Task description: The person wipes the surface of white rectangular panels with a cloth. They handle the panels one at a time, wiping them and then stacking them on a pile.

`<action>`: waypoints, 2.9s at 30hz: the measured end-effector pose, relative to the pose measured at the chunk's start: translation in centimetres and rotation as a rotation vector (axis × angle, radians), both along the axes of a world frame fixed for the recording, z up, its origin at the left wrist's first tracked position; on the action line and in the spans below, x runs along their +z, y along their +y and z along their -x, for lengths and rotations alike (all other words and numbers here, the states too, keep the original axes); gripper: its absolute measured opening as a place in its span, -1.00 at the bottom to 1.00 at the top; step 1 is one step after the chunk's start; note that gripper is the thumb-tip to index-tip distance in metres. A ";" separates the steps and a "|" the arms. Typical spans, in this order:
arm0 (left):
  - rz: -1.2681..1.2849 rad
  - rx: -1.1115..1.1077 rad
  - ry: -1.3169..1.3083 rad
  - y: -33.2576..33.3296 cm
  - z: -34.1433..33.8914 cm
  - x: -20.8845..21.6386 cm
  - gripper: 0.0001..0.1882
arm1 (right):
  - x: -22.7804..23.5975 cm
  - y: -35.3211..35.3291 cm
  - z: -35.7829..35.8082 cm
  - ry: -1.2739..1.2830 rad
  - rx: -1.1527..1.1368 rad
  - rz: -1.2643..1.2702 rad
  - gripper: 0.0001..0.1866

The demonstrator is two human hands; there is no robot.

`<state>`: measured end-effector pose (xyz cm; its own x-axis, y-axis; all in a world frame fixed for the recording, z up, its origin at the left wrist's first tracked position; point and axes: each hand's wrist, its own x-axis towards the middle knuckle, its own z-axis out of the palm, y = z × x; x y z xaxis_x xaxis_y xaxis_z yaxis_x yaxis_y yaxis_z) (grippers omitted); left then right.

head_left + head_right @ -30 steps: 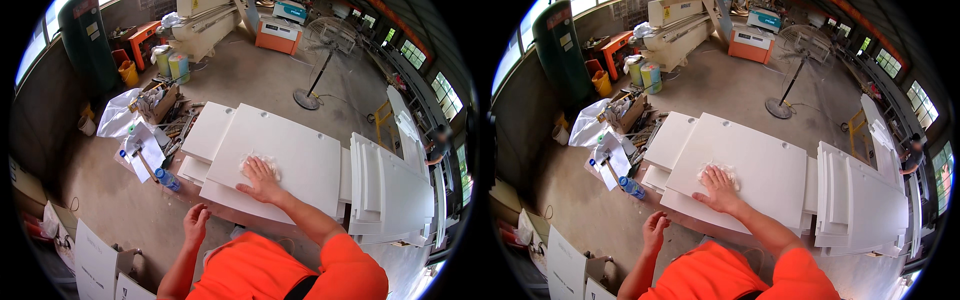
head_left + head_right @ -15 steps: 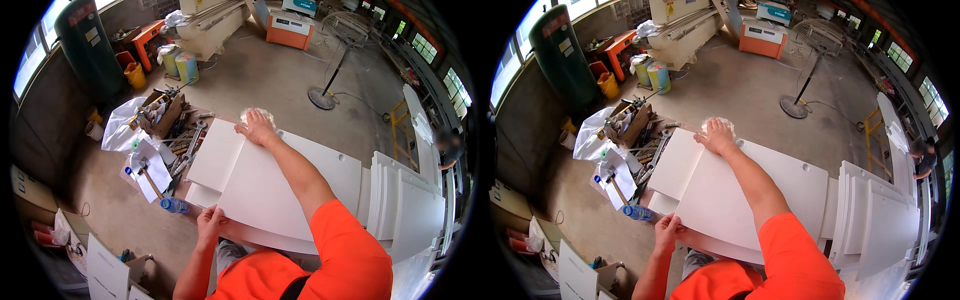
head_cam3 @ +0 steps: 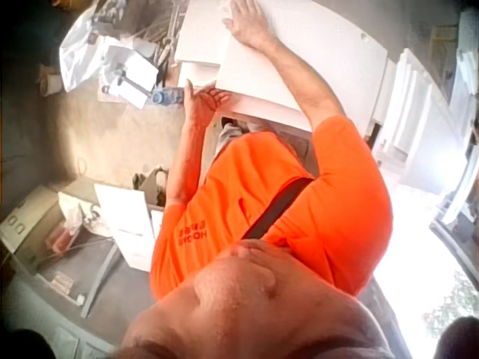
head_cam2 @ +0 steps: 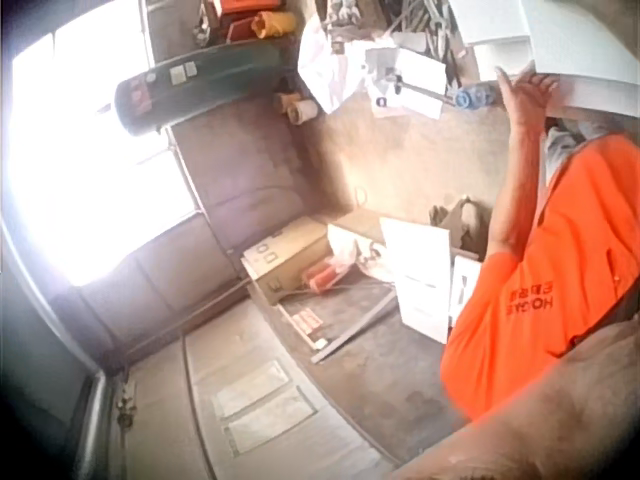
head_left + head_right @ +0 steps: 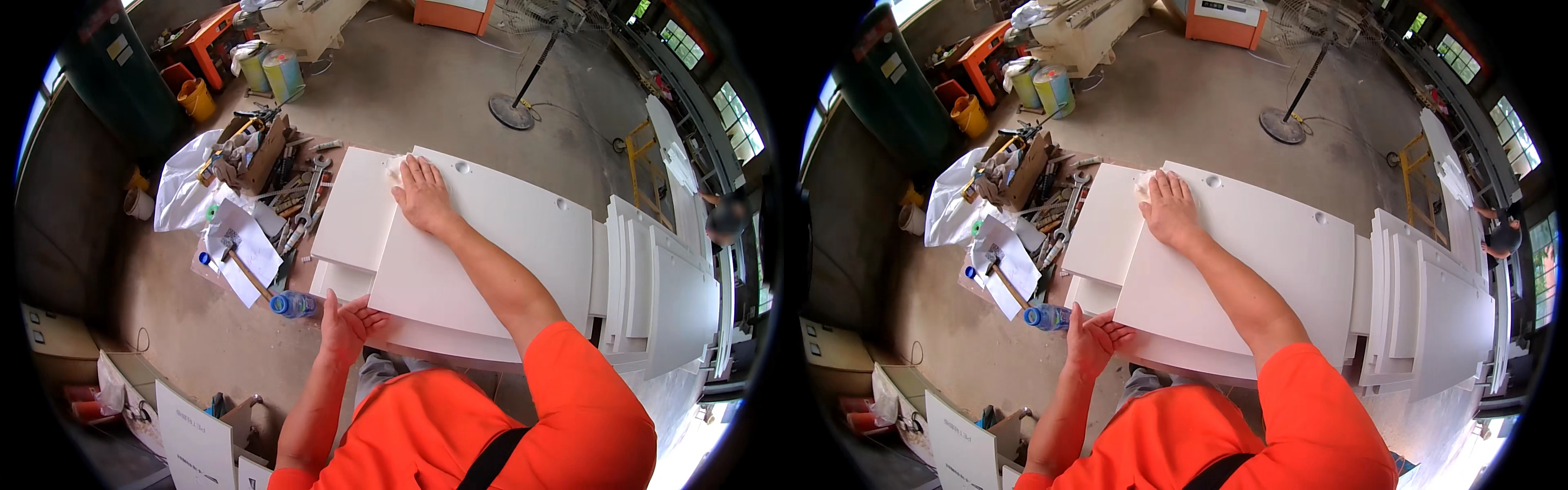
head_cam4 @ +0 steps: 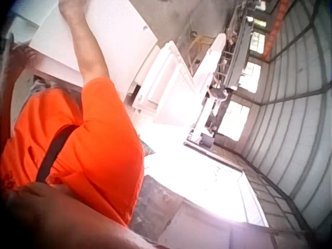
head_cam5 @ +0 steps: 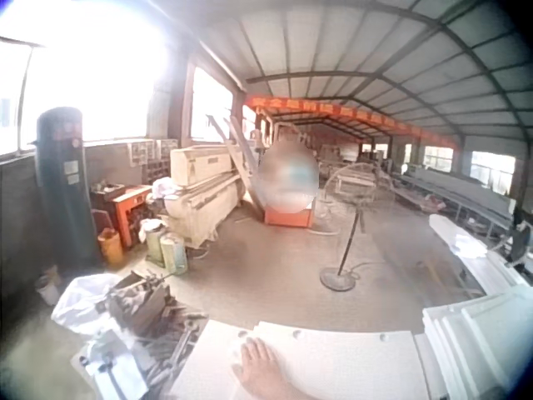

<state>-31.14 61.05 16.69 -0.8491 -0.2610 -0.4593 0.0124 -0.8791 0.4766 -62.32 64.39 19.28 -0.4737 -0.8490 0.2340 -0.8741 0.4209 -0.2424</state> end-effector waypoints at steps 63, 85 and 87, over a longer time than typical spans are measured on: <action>2.042 -0.284 -0.186 0.7 8.7 2.0 -0.18 | -1.7 42.0 -6.9 -0.133 -1.099 -0.087 0.00; 1.077 0.053 0.058 -2.7 -5.3 11.3 -0.33 | 13.8 47.0 -21.5 -0.765 -1.122 0.618 -0.68; 1.217 0.214 0.212 -2.9 -6.0 14.2 -0.17 | 19.3 48.0 -21.1 -0.740 -1.067 0.722 -0.60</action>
